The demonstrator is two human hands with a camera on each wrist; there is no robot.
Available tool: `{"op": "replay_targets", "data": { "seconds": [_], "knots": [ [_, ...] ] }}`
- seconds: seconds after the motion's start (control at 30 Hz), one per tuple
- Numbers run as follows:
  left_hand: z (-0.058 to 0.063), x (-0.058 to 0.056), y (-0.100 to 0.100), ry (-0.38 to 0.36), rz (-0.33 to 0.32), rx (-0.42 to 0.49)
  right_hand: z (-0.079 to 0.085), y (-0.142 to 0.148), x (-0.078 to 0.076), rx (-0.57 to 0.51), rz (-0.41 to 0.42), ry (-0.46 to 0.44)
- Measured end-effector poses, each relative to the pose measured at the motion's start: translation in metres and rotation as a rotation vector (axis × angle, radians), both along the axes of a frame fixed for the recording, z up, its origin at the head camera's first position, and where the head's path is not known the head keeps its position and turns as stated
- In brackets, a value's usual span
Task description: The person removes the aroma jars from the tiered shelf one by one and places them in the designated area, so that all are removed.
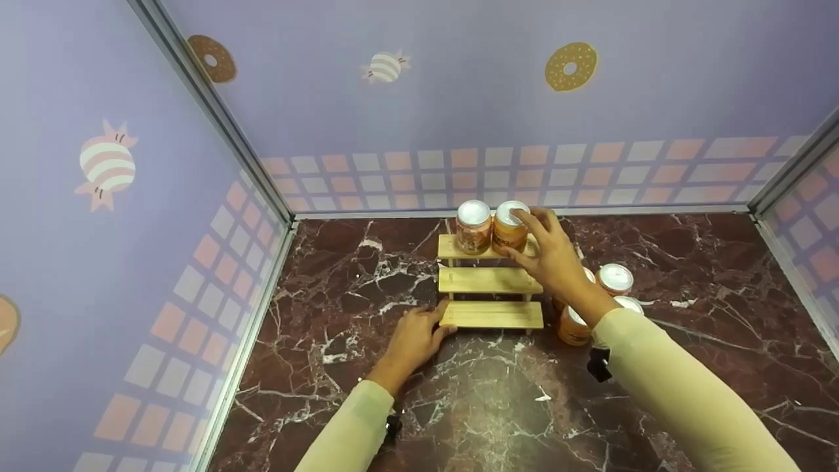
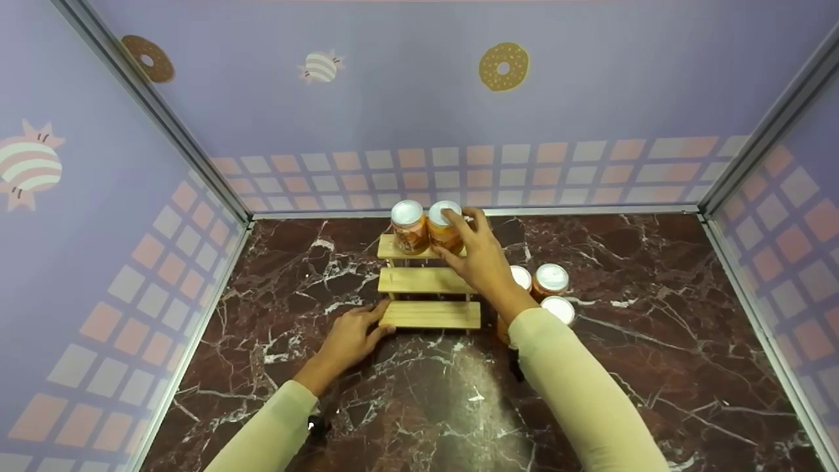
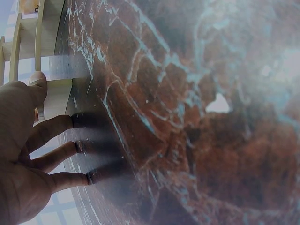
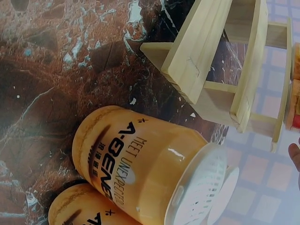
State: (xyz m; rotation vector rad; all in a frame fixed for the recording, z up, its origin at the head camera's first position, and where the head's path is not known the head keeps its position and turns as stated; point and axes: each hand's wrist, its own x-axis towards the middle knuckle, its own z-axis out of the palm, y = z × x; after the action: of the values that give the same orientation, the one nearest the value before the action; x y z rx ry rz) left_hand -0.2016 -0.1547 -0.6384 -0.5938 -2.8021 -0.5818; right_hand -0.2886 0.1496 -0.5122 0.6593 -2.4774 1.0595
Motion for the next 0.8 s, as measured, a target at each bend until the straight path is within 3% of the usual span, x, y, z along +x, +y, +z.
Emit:
{"op": "replay_targets", "data": {
  "seconds": [0.03, 0.07, 0.13, 0.37, 0.73, 0.8],
  "knots": [
    [0.011, 0.005, 0.002, -0.022, 0.002, 0.004, 0.000, -0.001, 0.000, -0.002, -0.002, -0.004],
    [0.009, 0.006, 0.001, -0.010, 0.000, 0.000, -0.001, -0.001, 0.000, -0.002, -0.005, -0.008],
    [0.021, 0.010, 0.004, -0.051, 0.011, -0.006, -0.001, -0.002, 0.000, -0.004, -0.007, -0.019],
    [0.037, 0.014, 0.009, -0.131, 0.052, -0.055, -0.002, -0.004, -0.005, 0.004, -0.029, -0.038],
    [0.029, 0.012, 0.006, -0.078, 0.027, -0.012, 0.000, -0.006, -0.004, -0.023, -0.040, -0.017],
    [0.008, 0.005, 0.001, -0.022, 0.012, -0.007, -0.001, -0.006, -0.004, -0.039, -0.040, -0.001]
  ]
}}
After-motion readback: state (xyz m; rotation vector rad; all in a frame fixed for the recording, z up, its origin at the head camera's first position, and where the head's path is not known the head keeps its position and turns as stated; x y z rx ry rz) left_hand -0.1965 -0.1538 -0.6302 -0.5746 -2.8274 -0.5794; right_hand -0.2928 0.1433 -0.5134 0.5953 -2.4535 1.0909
